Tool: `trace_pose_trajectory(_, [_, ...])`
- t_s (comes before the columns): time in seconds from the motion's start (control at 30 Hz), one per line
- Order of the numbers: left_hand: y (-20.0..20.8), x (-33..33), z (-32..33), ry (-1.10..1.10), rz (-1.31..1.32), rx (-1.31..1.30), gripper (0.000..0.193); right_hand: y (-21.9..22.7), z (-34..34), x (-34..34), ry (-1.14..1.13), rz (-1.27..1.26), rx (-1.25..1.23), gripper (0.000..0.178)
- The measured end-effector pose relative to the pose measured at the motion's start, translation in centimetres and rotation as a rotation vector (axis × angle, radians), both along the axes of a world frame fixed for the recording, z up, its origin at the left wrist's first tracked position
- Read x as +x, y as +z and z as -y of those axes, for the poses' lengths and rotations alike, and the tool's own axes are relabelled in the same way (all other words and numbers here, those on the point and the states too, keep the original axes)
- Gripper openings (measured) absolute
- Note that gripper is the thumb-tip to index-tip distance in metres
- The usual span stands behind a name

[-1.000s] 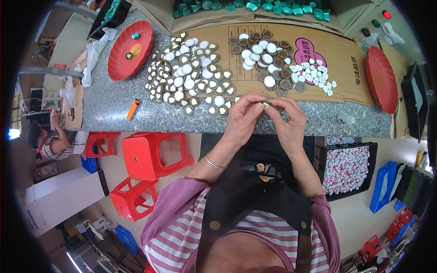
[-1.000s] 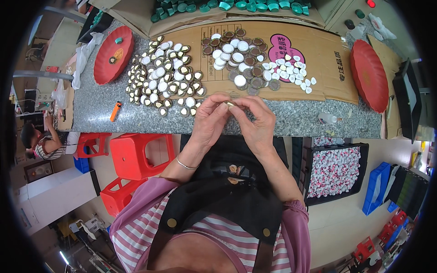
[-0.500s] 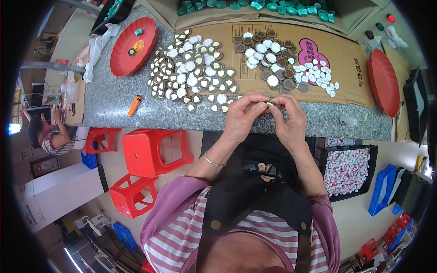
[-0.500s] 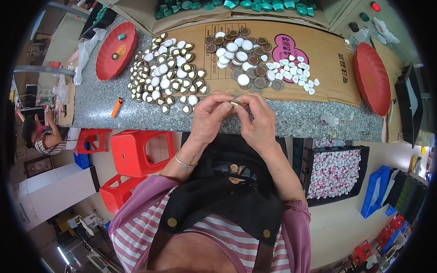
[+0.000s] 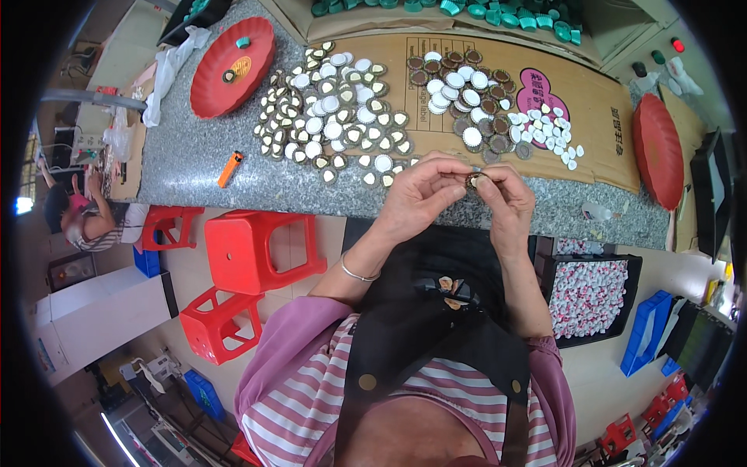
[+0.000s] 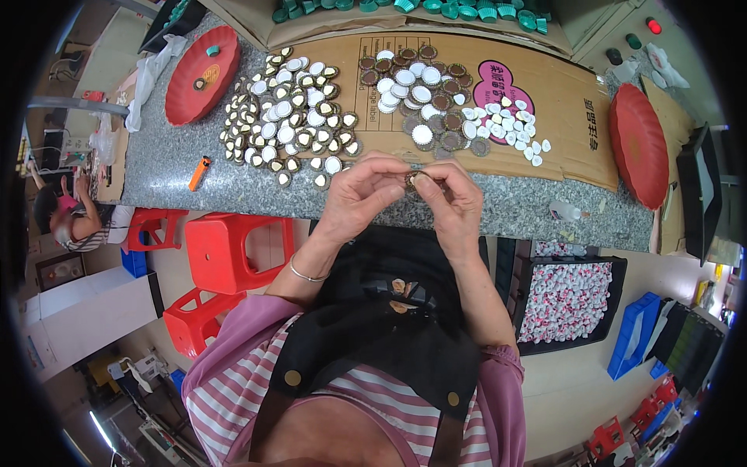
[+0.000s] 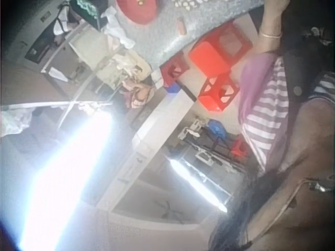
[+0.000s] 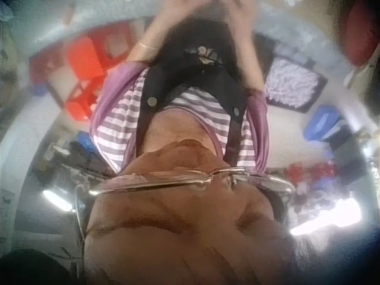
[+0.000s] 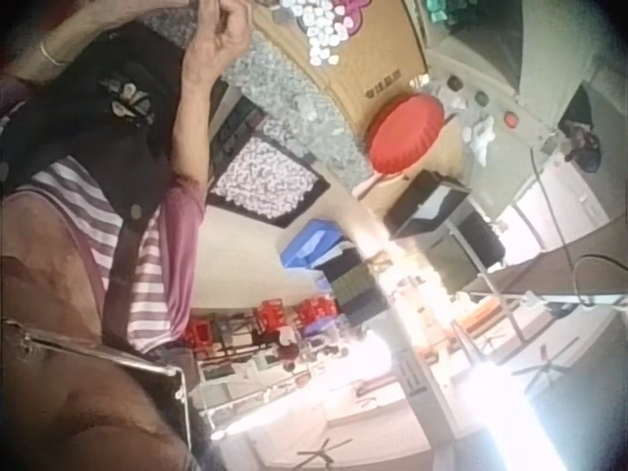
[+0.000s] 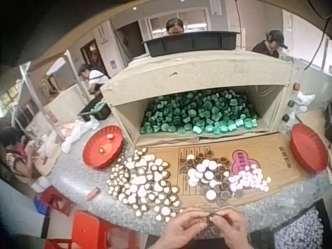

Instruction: Applying glue to small metal rings and inserting white plastic components to assemble toy parts.

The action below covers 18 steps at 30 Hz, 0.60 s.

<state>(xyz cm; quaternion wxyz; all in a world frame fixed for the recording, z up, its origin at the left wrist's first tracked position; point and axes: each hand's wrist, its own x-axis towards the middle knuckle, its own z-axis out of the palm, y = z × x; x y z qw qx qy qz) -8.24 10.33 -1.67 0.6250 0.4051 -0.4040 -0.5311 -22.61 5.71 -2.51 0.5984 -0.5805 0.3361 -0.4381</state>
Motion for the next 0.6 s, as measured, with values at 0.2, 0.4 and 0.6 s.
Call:
trace_pose_trajectory(0.2, [-1.4, -0.4, 0.0, 0.080, -0.017, 0.015, 0.021, -0.8, -1.1, 1.2, -0.058, 0.295, 0.337, 0.011])
trace_pose_trajectory(0.4, [-0.6, 1.4, -0.1, 0.007, 0.338, -0.063, 0.023, -0.1, -0.2, 0.3, 0.029, 0.068, 0.165, 0.011])
trace_pose_trajectory(0.6, [-0.8, 0.1, -0.2, 0.105, 0.083, 0.030, 0.017, -0.3, -1.1, 0.9, 0.008, 0.097, 0.151, 0.010])
